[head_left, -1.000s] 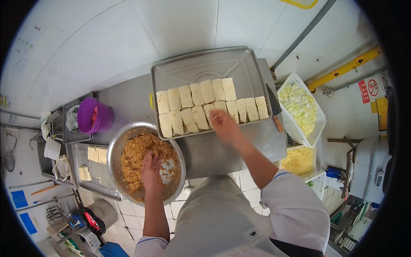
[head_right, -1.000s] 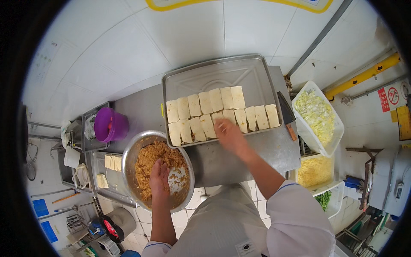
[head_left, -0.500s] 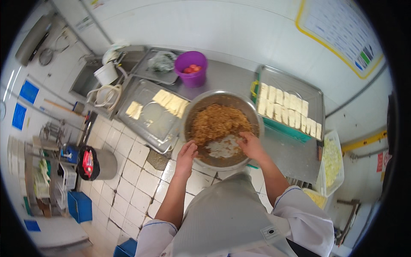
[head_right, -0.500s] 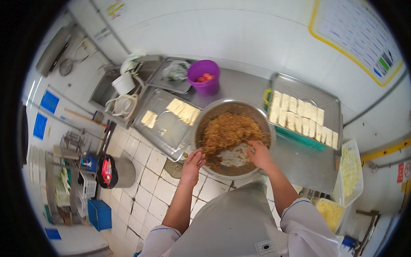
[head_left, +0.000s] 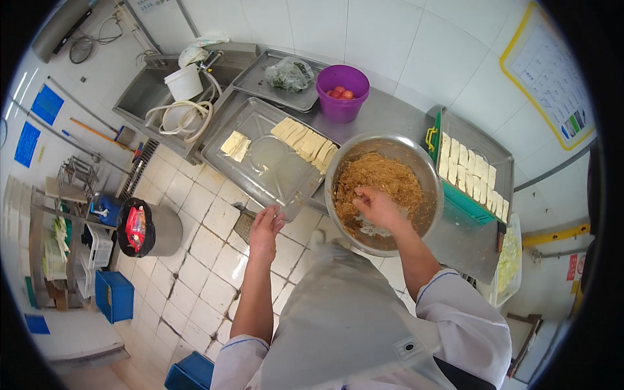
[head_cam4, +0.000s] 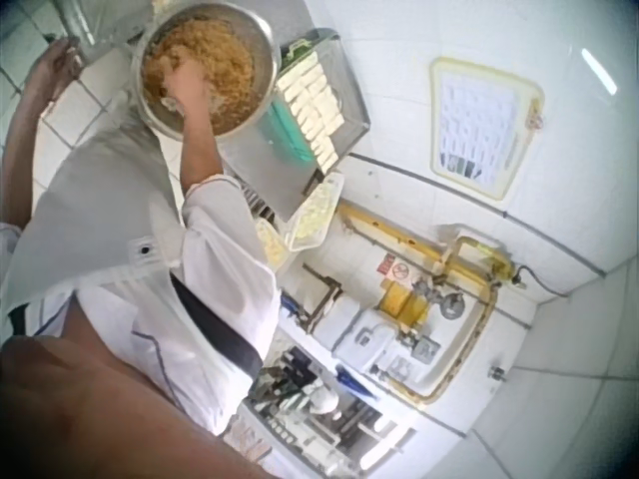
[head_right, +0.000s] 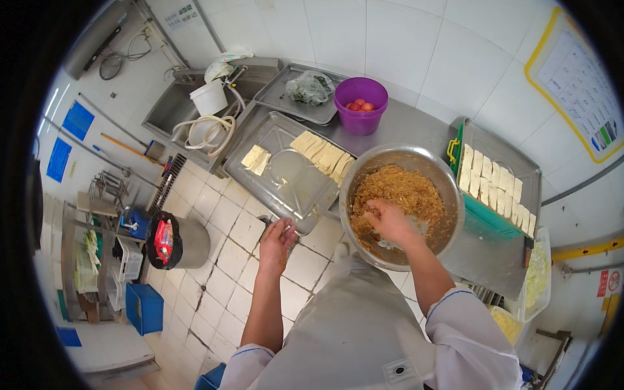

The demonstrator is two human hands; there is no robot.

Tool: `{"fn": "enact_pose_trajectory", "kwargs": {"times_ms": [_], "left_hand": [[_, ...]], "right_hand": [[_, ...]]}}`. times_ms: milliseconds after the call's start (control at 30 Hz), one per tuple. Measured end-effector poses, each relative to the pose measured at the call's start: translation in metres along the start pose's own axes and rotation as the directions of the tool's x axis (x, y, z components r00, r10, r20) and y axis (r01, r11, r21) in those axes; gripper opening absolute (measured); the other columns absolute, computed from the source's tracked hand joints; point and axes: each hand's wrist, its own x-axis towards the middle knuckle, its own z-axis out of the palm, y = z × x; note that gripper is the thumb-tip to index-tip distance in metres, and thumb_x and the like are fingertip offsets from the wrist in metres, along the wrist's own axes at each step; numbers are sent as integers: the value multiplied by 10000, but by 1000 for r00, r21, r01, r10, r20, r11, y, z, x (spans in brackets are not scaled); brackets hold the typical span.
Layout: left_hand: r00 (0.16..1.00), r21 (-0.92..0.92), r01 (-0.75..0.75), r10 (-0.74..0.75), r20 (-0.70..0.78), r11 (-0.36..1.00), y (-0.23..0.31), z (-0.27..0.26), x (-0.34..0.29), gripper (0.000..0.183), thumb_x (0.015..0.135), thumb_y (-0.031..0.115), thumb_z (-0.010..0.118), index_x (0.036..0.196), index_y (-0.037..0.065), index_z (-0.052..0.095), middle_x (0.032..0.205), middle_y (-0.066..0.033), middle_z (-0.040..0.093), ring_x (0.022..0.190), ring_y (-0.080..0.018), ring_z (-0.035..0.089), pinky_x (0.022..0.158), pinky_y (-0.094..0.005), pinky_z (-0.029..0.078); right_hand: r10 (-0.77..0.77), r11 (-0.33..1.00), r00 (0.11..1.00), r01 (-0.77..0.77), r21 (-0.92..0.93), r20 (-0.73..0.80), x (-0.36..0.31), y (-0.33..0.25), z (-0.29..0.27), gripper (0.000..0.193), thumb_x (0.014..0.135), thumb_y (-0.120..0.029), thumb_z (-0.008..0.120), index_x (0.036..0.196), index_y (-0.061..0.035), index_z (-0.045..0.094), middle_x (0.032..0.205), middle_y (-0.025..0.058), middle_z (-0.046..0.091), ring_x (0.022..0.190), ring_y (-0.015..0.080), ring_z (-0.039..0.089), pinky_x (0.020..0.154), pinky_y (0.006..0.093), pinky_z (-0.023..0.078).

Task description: The person repeatedly scoops a crumbly filling from a large metal bowl and places it onto rectangular tofu slices. They then cover each filled slice with another tofu slice and arrange the assembled units on a metal tray.

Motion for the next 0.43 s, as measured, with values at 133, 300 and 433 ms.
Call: {"fn": "enact_pose_trajectory", "kwargs": {"times_ms": [133,300,433], "left_hand": [[998,78,61,-61,2,995,13,-17,46,337,1114,274,598,1335,21,614,1326,-95,681,1182,-228,676,999,-362,553],[978,204,210,-205,-45,956,43,-39,114,377,1083,299,652,1349,34,621,1331,-95,684,1205,-250,675,1018,-371,543],[969,407,230,-246,-14,884,76,-48,190,418,1077,312,661,1384,34,607,1381,-107,672,1219,-264,669,1050,-390,530]], "right_hand": [[-43,991,999,41,127,8,34,-11,46,340,974,-180,747,1260,-4,693,1137,205,727,912,323,738,834,412,594],[-36,985,988,9,175,152,83,-29,112,351,1010,-246,695,1302,-52,683,1152,196,701,995,358,726,897,458,582],[16,997,972,-32,65,233,125,-43,155,434,990,-297,740,1361,-85,667,1226,201,702,1106,325,720,970,456,571]]}}
